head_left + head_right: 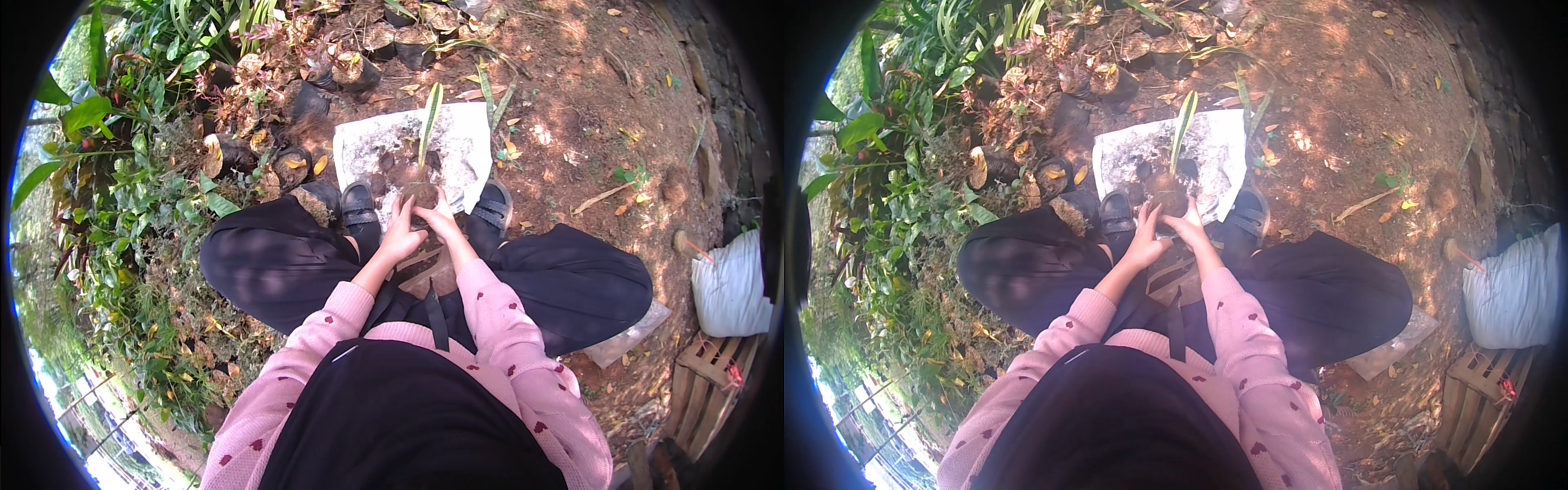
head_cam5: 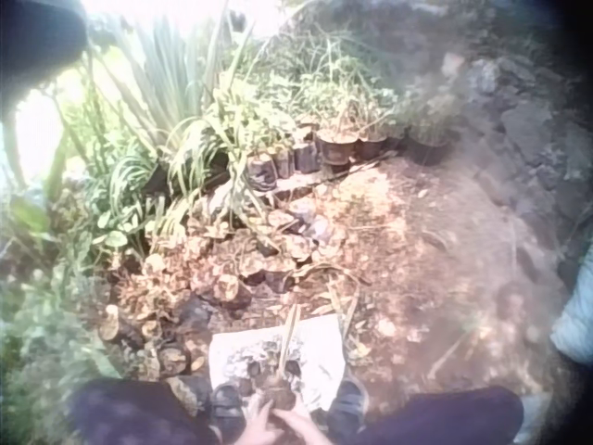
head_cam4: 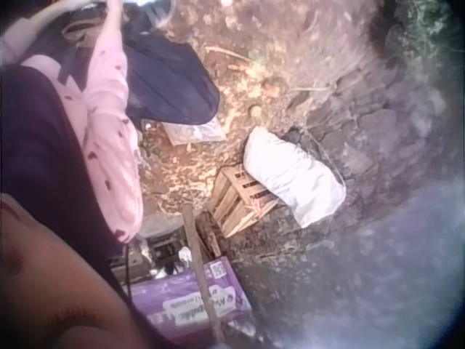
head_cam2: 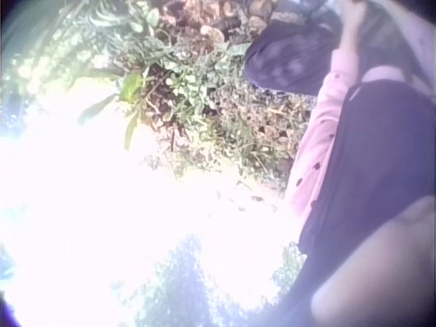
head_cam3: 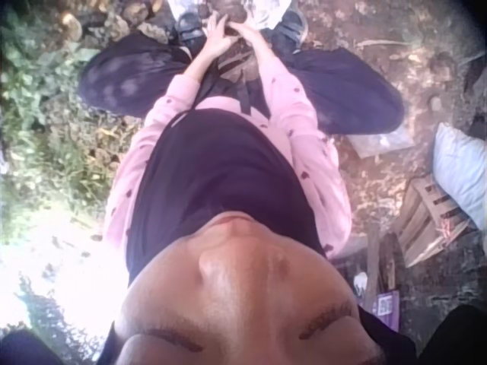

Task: The person sits on the ground and uses both hands to loosen and shape the soil around a small plant's rootball. They repeatedly pat and compress the soil, occasionally picking up small debris and discarding it, then continue to mold the rootball into a compact form.

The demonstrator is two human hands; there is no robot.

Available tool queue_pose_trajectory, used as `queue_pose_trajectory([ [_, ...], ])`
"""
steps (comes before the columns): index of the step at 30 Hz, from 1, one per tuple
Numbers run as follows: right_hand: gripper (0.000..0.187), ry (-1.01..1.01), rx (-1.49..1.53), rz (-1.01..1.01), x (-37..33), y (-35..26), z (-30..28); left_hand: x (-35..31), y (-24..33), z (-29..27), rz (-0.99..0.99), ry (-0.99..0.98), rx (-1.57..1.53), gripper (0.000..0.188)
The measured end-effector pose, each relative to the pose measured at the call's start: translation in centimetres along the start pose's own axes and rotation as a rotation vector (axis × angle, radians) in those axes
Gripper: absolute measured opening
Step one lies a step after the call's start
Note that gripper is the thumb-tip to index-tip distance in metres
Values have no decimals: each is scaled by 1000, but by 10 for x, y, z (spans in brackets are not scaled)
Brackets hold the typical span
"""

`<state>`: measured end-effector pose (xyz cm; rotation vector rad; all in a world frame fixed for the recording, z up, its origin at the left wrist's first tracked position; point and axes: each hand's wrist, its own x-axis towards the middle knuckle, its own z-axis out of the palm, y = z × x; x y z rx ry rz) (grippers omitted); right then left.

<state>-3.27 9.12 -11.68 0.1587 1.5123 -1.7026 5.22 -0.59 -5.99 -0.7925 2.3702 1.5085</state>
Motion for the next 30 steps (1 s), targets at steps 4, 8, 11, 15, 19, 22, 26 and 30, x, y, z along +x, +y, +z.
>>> queue_pose_trajectory([
  [4,98,217,-344,-124,41,46,-30,-7,19,-2,-204,-135,187,80],
  [8,102,276,-704,-123,30,38,-34,-10,9,2,-167,-184,283,73],
  [11,102,280,-868,-71,27,38,-36,-10,14,5,-116,-200,308,64],
  [15,98,259,-988,10,34,50,-36,-7,9,6,-121,-283,312,59],
  [19,97,246,-1068,82,47,60,-34,-3,16,4,-151,-325,379,57],
  [22,103,225,-1097,141,53,62,-36,-1,23,2,-163,-354,386,57],
  [26,106,210,-1087,362,52,24,-28,2,27,8,-200,-391,455,58],
  [30,63,34,-858,100,101,7,-65,10,23,19,-104,-354,522,52],
])
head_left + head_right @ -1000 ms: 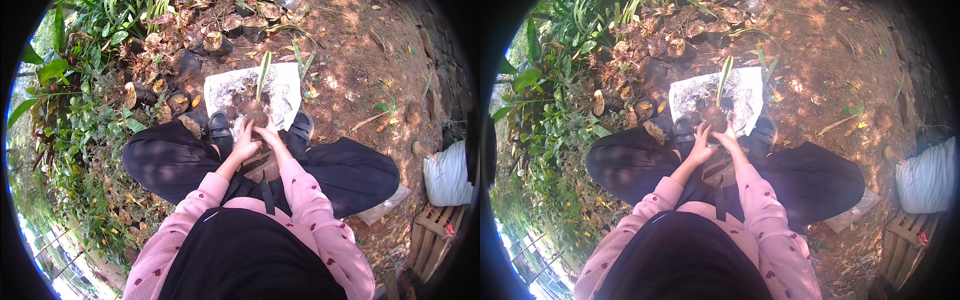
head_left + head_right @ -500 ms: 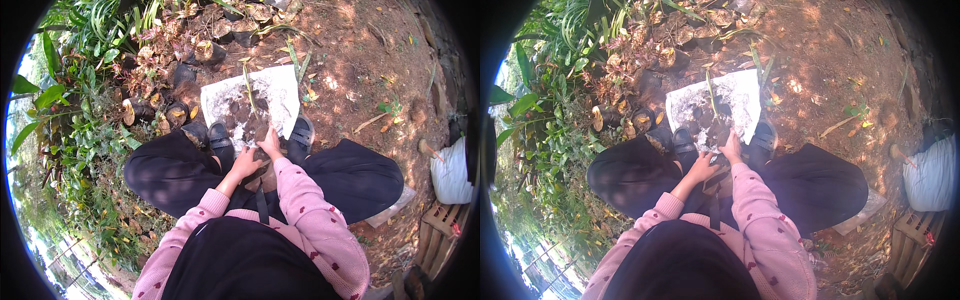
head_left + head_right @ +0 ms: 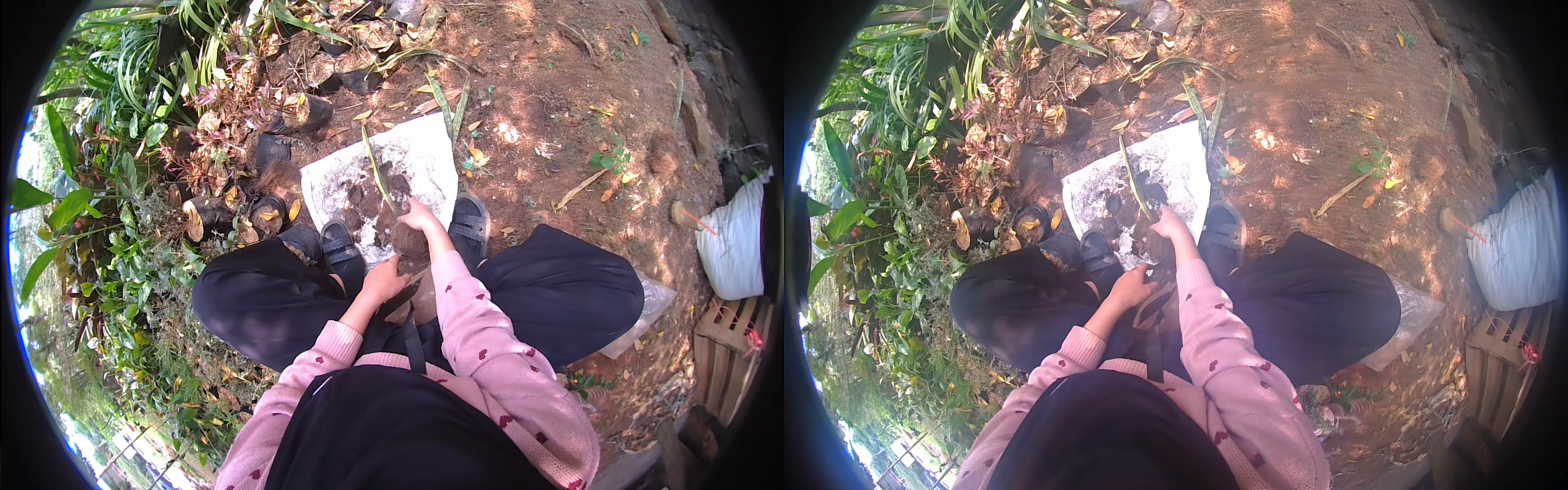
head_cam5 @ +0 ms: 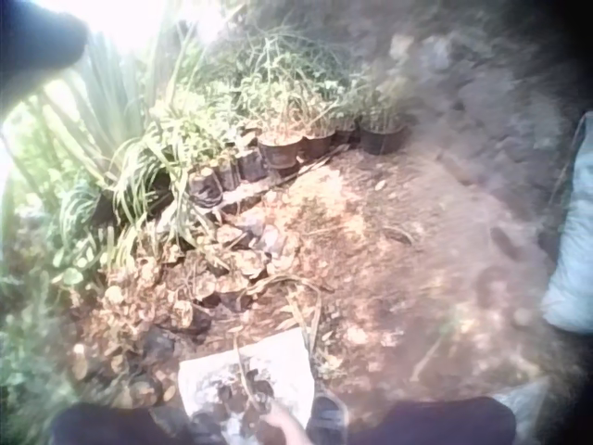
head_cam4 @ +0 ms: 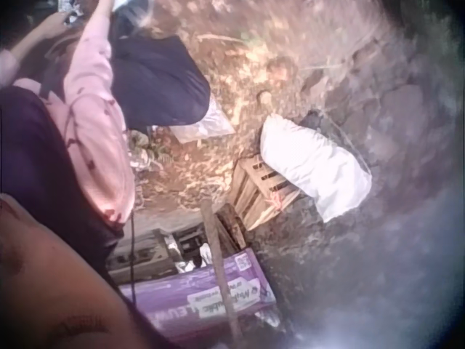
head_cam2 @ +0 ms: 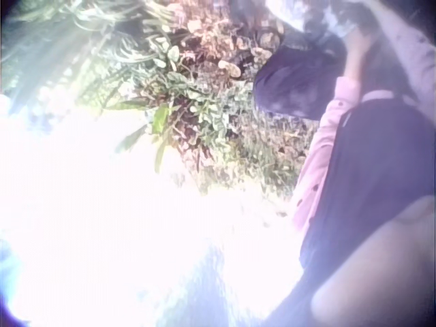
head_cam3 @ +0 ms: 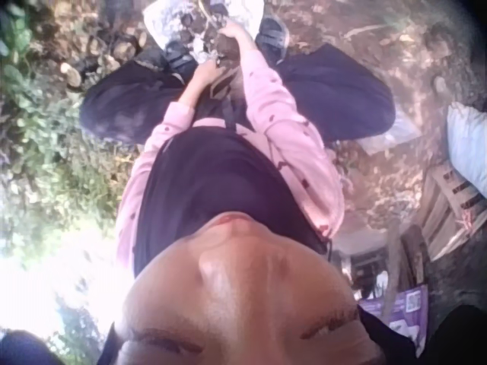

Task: The person sits on the ground and uses both hands to loosen and shape the soil around a small plant's rootball. They repeatedly pat and compress the soil, occasionally picking up small debris and discarding it, then continue to mold the rootball into a compact form.

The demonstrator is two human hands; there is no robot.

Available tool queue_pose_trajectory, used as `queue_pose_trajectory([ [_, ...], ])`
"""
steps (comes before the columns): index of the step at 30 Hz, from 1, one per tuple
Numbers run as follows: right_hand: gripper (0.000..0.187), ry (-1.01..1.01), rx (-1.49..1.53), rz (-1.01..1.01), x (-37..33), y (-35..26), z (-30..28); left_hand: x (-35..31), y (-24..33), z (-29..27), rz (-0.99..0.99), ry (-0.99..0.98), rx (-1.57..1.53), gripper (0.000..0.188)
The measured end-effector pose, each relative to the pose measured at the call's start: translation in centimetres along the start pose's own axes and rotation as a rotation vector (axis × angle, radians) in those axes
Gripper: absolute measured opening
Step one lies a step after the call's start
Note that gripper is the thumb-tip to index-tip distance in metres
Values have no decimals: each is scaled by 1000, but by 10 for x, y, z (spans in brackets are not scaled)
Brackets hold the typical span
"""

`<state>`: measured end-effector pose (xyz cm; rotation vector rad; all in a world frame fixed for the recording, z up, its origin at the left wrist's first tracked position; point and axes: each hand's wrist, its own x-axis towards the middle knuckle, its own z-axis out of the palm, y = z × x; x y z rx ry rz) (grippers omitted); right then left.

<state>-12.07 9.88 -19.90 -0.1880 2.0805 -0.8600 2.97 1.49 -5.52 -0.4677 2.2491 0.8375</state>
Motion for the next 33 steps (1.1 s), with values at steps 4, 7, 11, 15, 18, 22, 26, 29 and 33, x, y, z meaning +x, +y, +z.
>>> queue_pose_trajectory([
  [4,41,-23,844,-107,-20,-19,-78,5,13,-5,62,-30,-63,48],
  [7,23,366,598,-70,-27,2,-124,3,24,-8,142,48,-118,44],
  [11,31,628,-133,154,-38,22,-131,5,19,-1,170,105,-101,40],
  [15,44,518,-246,222,-19,44,-121,-1,33,-9,147,91,-102,41],
  [18,51,490,-207,274,-20,42,-122,1,26,-6,141,234,-163,42],
  [22,48,730,636,-56,-26,56,-148,3,31,-9,165,326,-218,40],
  [26,50,693,813,-202,-39,51,-197,1,41,-4,178,407,-186,35],
  [29,49,591,984,-285,-64,26,-208,7,29,-1,209,306,-302,37],
  [33,52,358,1199,-493,-125,-32,-228,0,40,-16,162,319,-505,28],
])
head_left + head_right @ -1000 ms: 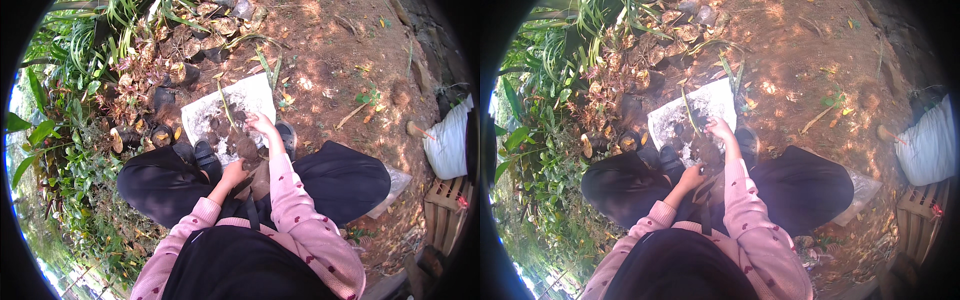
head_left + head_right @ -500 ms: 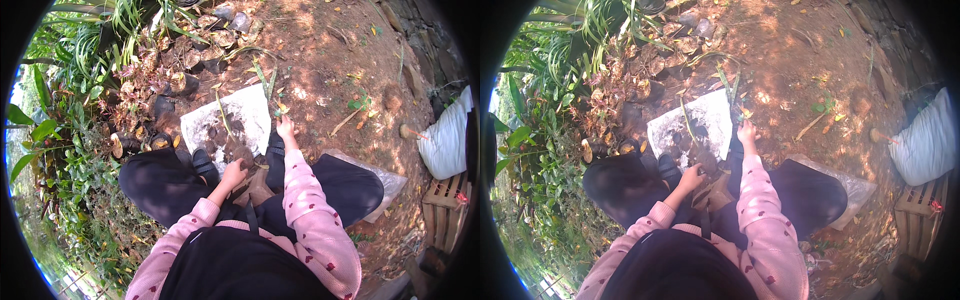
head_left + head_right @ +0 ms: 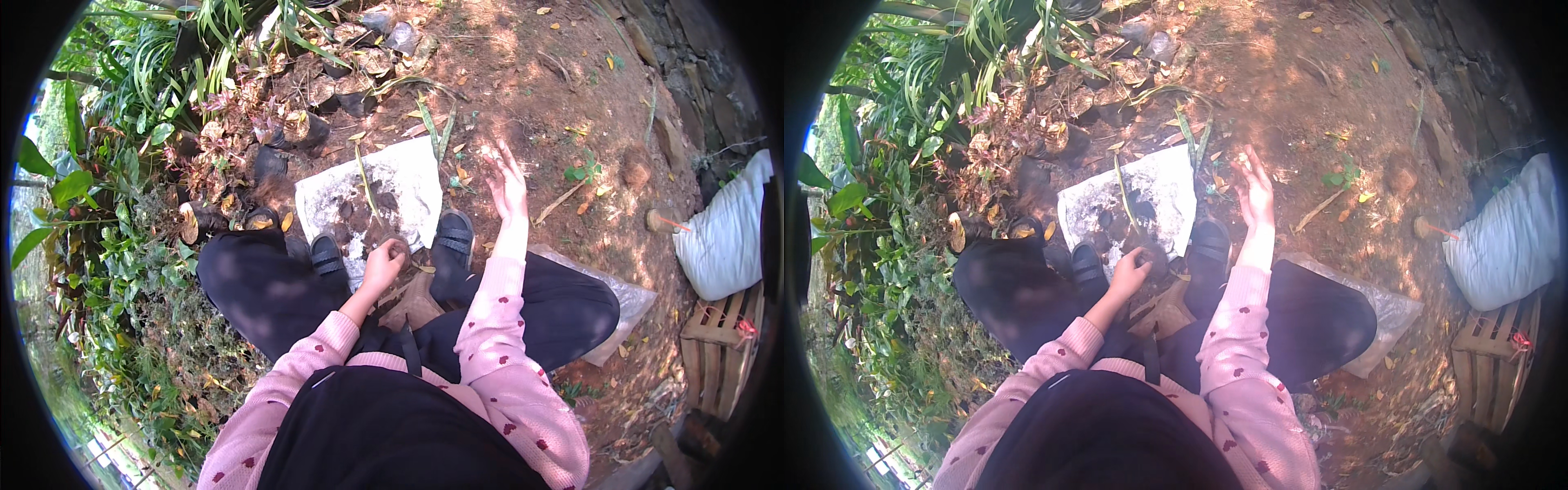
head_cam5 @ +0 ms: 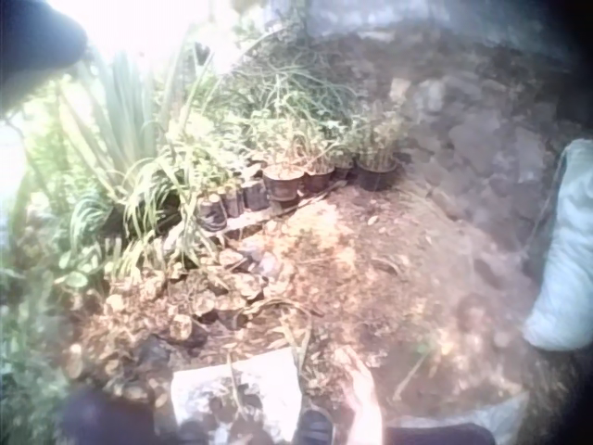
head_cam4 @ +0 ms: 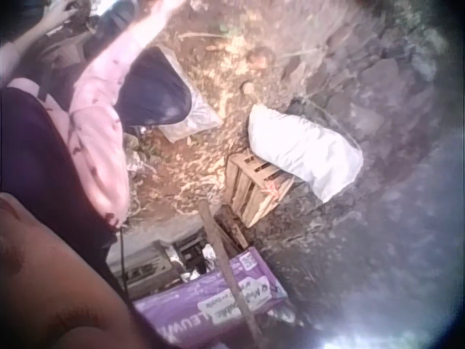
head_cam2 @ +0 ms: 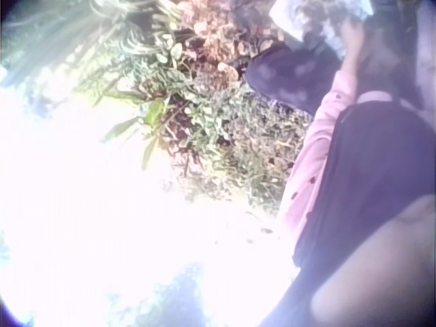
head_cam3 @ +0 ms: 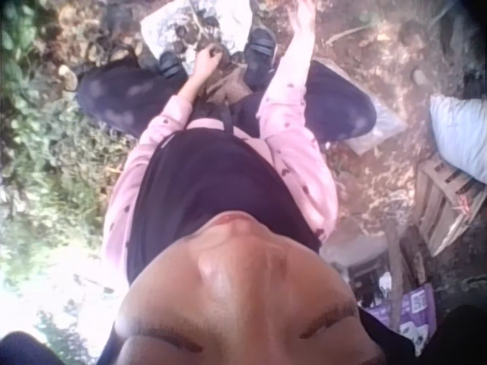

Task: The person sits on the ground and uses both hands to loosen and shape the soil around a small plant's rootball. They repeatedly pat and compress the soil, occasionally picking up small debris and discarding it, then continue to mold the rootball into a compact form.

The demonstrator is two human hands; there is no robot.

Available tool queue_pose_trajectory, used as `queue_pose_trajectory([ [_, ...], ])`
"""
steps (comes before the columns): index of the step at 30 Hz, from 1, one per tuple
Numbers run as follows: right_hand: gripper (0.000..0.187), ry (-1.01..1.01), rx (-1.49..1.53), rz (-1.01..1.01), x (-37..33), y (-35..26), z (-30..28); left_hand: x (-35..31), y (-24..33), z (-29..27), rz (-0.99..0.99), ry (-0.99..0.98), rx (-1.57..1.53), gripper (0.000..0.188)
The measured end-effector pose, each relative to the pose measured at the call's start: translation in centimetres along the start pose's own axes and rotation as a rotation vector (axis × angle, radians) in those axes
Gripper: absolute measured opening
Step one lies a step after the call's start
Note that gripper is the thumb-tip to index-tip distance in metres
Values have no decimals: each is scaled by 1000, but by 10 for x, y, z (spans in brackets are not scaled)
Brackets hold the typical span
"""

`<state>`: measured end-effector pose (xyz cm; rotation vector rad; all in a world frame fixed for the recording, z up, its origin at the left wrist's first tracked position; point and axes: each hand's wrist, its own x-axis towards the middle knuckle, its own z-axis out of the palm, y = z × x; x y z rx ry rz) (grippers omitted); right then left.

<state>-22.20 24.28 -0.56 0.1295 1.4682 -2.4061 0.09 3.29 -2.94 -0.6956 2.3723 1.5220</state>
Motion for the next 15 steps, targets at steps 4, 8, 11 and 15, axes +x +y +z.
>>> queue_pose_trajectory([
  [4,55,-212,-161,-102,-61,-67,86,17,-3,-8,-51,-26,-541,23],
  [8,54,-515,-390,-7,-119,-40,108,24,11,-36,-251,-220,-927,44],
  [11,54,-789,-691,31,-146,18,93,25,11,-50,-362,-437,-1133,57],
  [15,45,-994,-980,166,-158,48,104,25,-6,-50,-391,-353,-1043,42],
])
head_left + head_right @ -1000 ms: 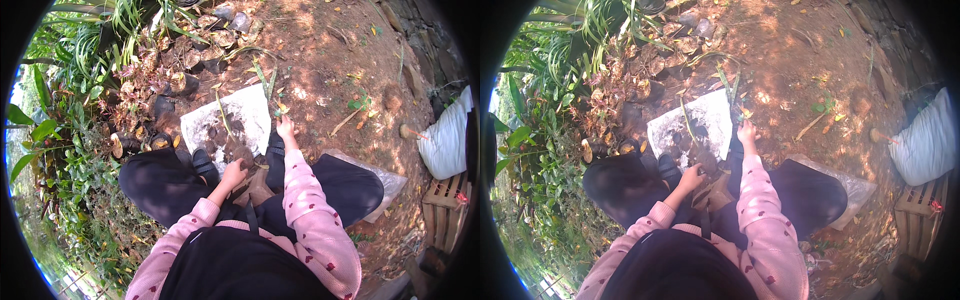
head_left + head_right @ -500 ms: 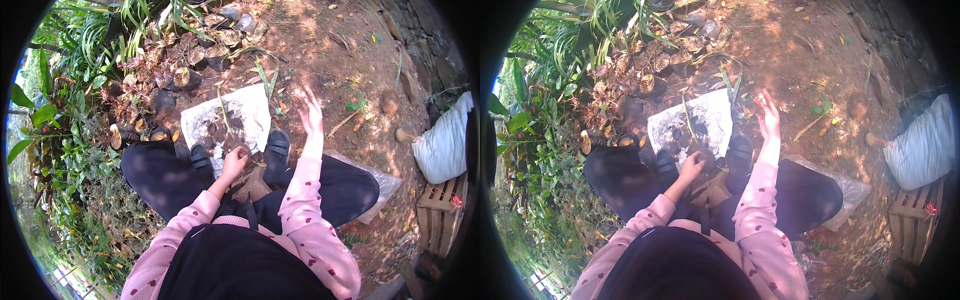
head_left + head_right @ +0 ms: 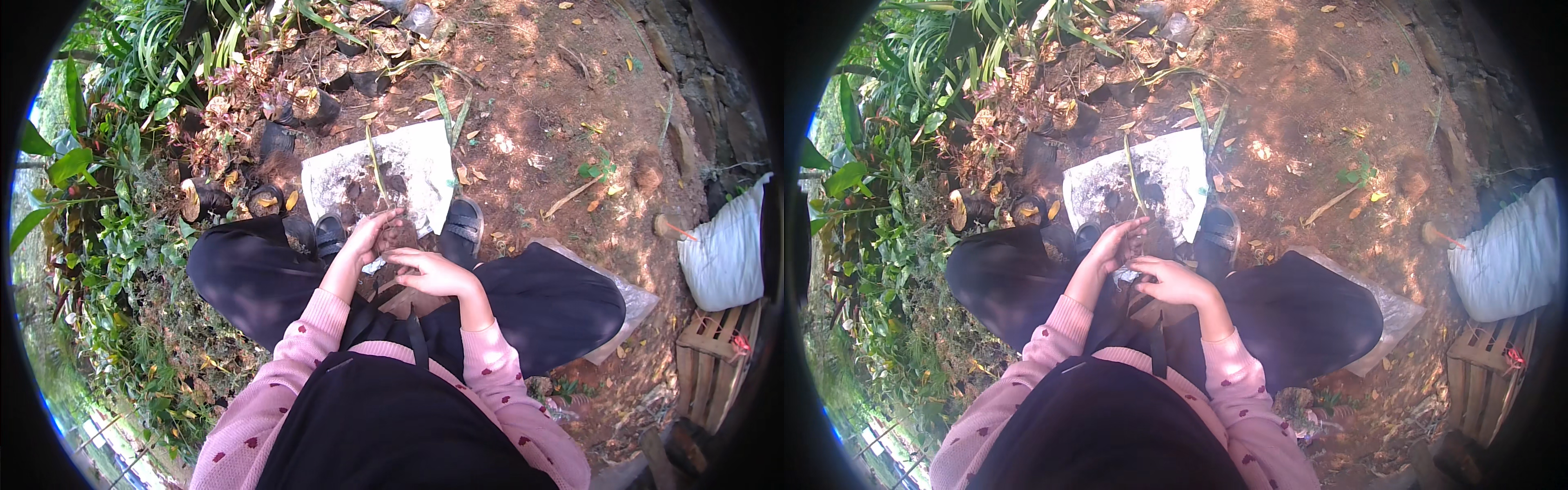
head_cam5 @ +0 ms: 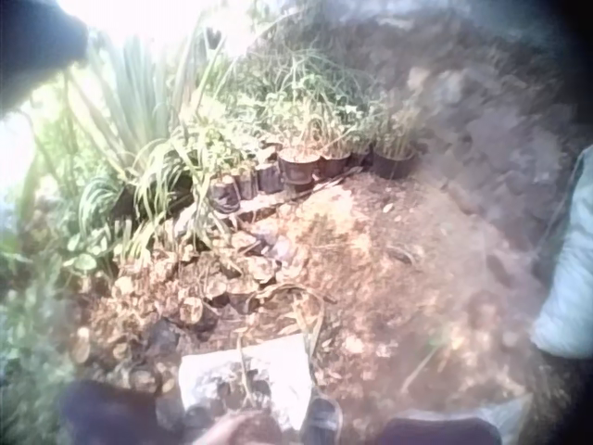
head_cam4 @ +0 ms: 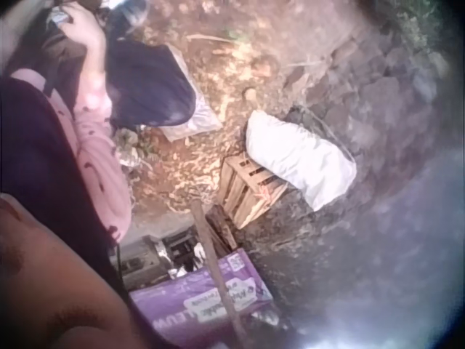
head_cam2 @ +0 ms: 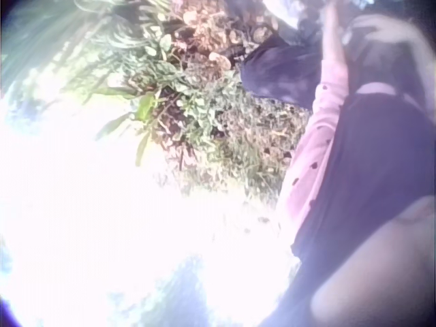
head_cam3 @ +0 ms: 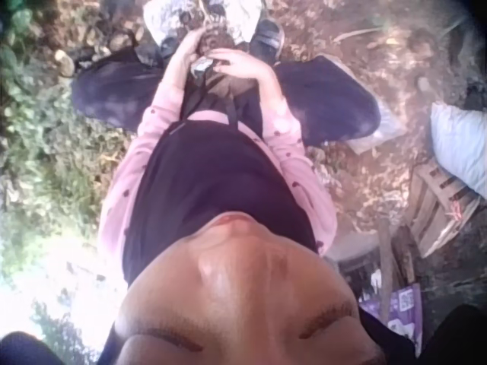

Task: The person sits on the ground and uses both hands to loosen and shape the soil around a small plant's rootball. They repeatedly pat and compress the soil, occasionally picking up small debris and discarding it, then continue to mold the rootball into a compact form.

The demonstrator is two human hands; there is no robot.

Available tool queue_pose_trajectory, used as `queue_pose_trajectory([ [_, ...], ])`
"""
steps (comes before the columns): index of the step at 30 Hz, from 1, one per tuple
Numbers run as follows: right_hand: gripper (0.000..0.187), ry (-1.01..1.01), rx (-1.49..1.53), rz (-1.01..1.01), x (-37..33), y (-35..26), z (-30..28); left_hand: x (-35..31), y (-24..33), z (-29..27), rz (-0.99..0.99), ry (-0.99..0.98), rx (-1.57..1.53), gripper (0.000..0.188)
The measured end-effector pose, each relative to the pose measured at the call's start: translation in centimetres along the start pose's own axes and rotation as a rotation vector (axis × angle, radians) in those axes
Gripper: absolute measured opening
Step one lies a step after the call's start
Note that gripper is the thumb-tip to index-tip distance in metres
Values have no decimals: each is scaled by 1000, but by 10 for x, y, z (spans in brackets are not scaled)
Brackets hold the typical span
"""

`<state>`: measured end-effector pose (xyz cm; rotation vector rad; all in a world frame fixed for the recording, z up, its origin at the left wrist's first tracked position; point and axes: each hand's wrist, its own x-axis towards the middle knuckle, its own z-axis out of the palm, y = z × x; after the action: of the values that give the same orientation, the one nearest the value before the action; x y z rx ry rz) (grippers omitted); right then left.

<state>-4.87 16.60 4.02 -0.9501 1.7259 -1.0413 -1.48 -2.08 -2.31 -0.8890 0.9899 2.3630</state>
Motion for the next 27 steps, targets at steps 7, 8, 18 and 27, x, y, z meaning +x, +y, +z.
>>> queue_pose_trajectory([
  [7,32,544,1249,512,40,52,-10,-23,3,-6,20,-42,170,32],
  [8,33,644,1457,471,48,68,-13,-28,4,4,8,-19,273,31],
  [18,20,1138,1620,439,62,170,-154,-47,5,-16,161,129,1016,21],
  [27,12,1402,413,375,26,165,-230,-46,5,-29,253,499,1071,26],
])
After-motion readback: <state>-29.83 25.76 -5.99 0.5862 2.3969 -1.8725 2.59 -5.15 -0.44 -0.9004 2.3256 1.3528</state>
